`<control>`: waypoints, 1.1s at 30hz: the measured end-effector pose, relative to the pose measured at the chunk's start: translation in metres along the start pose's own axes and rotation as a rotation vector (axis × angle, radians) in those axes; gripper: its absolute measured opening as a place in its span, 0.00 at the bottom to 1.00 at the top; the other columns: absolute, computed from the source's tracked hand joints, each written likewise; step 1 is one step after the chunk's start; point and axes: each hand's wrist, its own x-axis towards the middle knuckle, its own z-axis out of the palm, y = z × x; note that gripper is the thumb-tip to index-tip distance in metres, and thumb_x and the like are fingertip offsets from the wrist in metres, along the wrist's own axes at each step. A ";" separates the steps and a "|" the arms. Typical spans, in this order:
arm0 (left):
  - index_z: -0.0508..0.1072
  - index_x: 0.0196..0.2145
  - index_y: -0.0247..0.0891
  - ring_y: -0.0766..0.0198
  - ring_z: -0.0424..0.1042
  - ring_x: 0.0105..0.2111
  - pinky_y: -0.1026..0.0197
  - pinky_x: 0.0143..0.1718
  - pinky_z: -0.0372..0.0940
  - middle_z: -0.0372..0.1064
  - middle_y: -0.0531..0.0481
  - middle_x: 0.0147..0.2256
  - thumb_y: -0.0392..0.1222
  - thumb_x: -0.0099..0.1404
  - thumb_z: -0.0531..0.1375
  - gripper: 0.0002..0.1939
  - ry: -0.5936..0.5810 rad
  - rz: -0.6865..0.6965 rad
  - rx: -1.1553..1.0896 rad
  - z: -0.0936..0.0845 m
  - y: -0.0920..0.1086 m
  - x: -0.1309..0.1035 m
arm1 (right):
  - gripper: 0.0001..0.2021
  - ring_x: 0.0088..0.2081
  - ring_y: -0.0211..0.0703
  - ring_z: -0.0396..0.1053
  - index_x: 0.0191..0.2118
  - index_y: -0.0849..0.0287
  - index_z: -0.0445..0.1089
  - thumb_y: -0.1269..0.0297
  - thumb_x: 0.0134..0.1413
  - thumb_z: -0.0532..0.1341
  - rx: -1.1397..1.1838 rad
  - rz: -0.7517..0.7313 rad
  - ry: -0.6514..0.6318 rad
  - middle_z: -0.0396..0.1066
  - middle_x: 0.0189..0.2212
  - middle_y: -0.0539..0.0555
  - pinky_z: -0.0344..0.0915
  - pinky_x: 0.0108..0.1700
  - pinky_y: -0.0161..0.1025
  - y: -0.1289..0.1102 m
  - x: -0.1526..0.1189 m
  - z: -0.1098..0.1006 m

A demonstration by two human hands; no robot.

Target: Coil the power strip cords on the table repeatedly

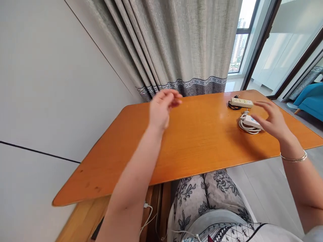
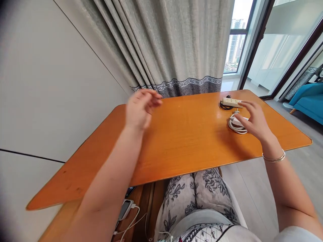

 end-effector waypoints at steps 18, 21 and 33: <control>0.65 0.56 0.39 0.54 0.72 0.52 0.50 0.57 0.65 0.67 0.38 0.59 0.46 0.60 0.67 0.29 -0.363 -0.380 0.428 0.003 -0.120 -0.052 | 0.23 0.43 0.52 0.75 0.51 0.59 0.74 0.50 0.54 0.65 0.364 0.172 -0.737 0.78 0.45 0.59 0.69 0.44 0.43 -0.062 0.043 0.126; 0.63 0.58 0.37 0.55 0.74 0.47 0.50 0.53 0.68 0.70 0.38 0.55 0.38 0.53 0.69 0.36 -0.372 -0.419 0.417 -0.011 -0.112 -0.047 | 0.24 0.43 0.51 0.75 0.50 0.62 0.74 0.49 0.55 0.63 0.570 0.221 -0.722 0.78 0.46 0.58 0.70 0.45 0.43 -0.084 0.047 0.144; 0.77 0.38 0.37 0.60 0.77 0.39 0.57 0.47 0.71 0.79 0.45 0.39 0.38 0.53 0.67 0.12 -0.078 -0.487 -0.004 -0.056 -0.097 -0.018 | 0.33 0.34 0.46 0.71 0.48 0.63 0.73 0.38 0.47 0.65 0.765 0.602 -0.616 0.77 0.39 0.59 0.65 0.32 0.38 -0.034 0.037 0.146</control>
